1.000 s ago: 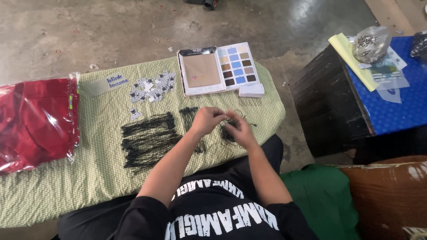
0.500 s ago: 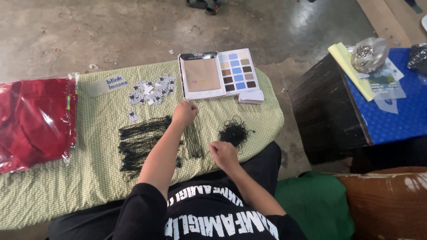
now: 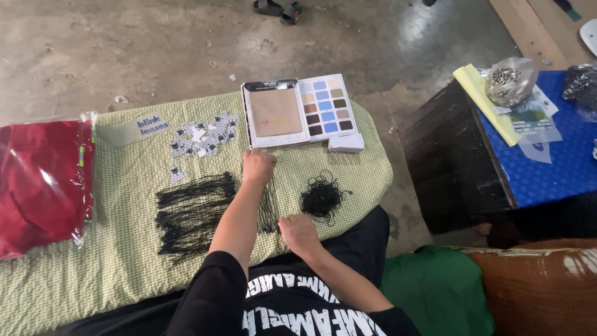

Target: Organizing and separating small black strings from a pile into neat rows on a table.

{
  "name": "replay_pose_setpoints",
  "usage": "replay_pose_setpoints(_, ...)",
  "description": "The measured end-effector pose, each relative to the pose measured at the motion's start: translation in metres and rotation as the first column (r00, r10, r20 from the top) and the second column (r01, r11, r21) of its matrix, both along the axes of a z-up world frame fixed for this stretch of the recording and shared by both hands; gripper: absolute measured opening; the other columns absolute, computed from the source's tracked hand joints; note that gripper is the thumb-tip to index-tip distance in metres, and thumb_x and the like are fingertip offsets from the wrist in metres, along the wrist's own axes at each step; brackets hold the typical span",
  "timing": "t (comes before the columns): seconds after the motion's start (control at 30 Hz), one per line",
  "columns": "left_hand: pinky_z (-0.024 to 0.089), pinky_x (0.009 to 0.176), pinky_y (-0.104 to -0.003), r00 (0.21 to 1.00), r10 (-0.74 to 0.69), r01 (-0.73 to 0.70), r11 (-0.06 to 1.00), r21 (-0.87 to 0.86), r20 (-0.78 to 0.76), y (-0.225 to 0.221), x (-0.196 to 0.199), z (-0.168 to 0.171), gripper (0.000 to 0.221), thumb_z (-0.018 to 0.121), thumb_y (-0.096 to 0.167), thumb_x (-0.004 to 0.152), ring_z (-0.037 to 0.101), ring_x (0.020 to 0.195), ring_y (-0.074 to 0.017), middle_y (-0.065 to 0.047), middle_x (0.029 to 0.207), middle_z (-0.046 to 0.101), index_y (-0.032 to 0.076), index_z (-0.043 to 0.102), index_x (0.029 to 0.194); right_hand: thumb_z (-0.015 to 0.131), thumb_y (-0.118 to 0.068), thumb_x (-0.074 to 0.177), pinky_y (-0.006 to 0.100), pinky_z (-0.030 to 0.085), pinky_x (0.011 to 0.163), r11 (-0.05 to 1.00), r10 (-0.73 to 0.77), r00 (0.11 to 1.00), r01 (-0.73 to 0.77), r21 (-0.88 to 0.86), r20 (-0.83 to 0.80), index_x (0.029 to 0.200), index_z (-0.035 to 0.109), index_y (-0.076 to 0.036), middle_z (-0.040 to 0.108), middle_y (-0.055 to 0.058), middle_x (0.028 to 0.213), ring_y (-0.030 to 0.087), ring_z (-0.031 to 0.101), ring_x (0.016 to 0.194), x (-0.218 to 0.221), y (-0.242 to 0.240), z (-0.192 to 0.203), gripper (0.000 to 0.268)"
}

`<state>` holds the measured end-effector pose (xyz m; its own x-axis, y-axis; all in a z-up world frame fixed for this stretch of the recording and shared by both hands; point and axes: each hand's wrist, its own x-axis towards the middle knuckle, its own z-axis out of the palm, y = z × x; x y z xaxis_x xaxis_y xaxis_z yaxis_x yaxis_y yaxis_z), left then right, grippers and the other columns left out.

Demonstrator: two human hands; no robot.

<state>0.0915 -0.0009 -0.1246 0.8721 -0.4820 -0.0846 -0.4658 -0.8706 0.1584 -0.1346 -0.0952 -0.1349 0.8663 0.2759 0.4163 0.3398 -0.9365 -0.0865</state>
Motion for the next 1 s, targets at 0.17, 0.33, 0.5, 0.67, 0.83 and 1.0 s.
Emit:
replay_pose_setpoints(0.17, 0.041, 0.107, -0.041, 0.982, -0.037, 0.043, 0.999, -0.030, 0.184, 0.004, 0.008, -0.038, 0.022, 0.058, 0.030, 0.100, 0.066, 0.099, -0.0157, 0.009, 0.086, 0.074, 0.031, 0.078, 0.089, 0.050, -0.007, 0.094, 0.029, 0.030, 0.042, 0.999, 0.051, 0.998, -0.052, -0.007, -0.047, 0.063, 0.034, -0.019, 0.022, -0.003, 0.053, 0.016, 0.029, 0.041, 0.003, 0.009, 0.027, 0.037)
replay_pose_setpoints(0.33, 0.043, 0.101, -0.040, 0.961, -0.041, 0.067, 0.994, -0.087, 0.272, 0.007, 0.015, -0.061, 0.020, 0.060, 0.029, 0.093, 0.064, 0.095, -0.0158, 0.009, 0.080, 0.071, 0.031, 0.075, 0.080, 0.053, -0.010, 0.095, 0.030, 0.030, 0.044, 0.995, 0.095, 0.991, -0.092, 0.044, -0.098, 0.065, 0.036, -0.018, 0.025, -0.002, 0.056, 0.017, 0.033, 0.043, 0.004, 0.012, 0.021, 0.036)
replay_pose_setpoints(0.5, 0.043, 0.101, -0.041, 0.965, -0.009, 0.060, 0.980, -0.187, 0.262, 0.010, 0.021, -0.082, 0.012, 0.065, 0.030, 0.090, 0.064, 0.098, -0.0177, 0.007, 0.084, 0.071, 0.032, 0.075, 0.083, 0.064, -0.021, 0.093, 0.039, 0.037, 0.045, 0.996, 0.047, 0.998, -0.045, 0.071, -0.030, 0.072, 0.050, -0.015, 0.042, 0.003, 0.062, 0.027, 0.052, 0.052, 0.000, 0.007, 0.018, 0.026)
replay_pose_setpoints(0.67, 0.046, 0.099, -0.041, 0.976, 0.063, 0.014, 0.936, -0.353, 0.207, 0.003, -0.005, -0.042, 0.011, 0.073, 0.034, 0.091, 0.067, 0.105, -0.0186, 0.006, 0.098, 0.075, 0.030, 0.079, 0.099, 0.072, -0.028, 0.084, 0.039, 0.047, 0.058, 0.983, -0.179, 0.976, 0.172, 0.060, 0.123, 0.092, 0.069, -0.023, 0.058, -0.001, 0.078, 0.022, 0.060, 0.067, -0.002, -0.046, -0.007, 0.011)
replay_pose_setpoints(0.83, 0.050, 0.097, -0.040, 0.988, -0.014, 0.100, 0.817, -0.568, 0.154, -0.024, -0.062, -0.034, 0.010, 0.076, 0.027, 0.092, 0.070, 0.105, -0.0210, 0.004, 0.103, 0.077, 0.027, 0.079, 0.101, 0.076, -0.020, 0.089, 0.040, 0.054, 0.078, 0.844, -0.422, 0.907, 0.399, 0.358, -0.017, 0.109, 0.073, -0.017, 0.064, 0.003, 0.098, 0.027, 0.065, 0.092, -0.001, -0.100, 0.024, 0.021)
replay_pose_setpoints(1.0, 0.044, 0.104, -0.045, 0.916, -0.400, 0.380, 0.890, -0.251, -0.030, -0.032, -0.131, 0.031, 0.049, 0.070, 0.055, 0.091, 0.059, 0.120, -0.0239, 0.000, 0.130, 0.067, 0.029, 0.070, 0.132, 0.055, 0.005, 0.101, 0.060, 0.054, 0.097, 0.550, -0.628, 0.664, 0.748, 0.372, -0.406, 0.141, 0.054, -0.002, 0.043, 0.021, 0.145, 0.045, 0.054, 0.130, 0.000, -0.126, 0.066, 0.041)
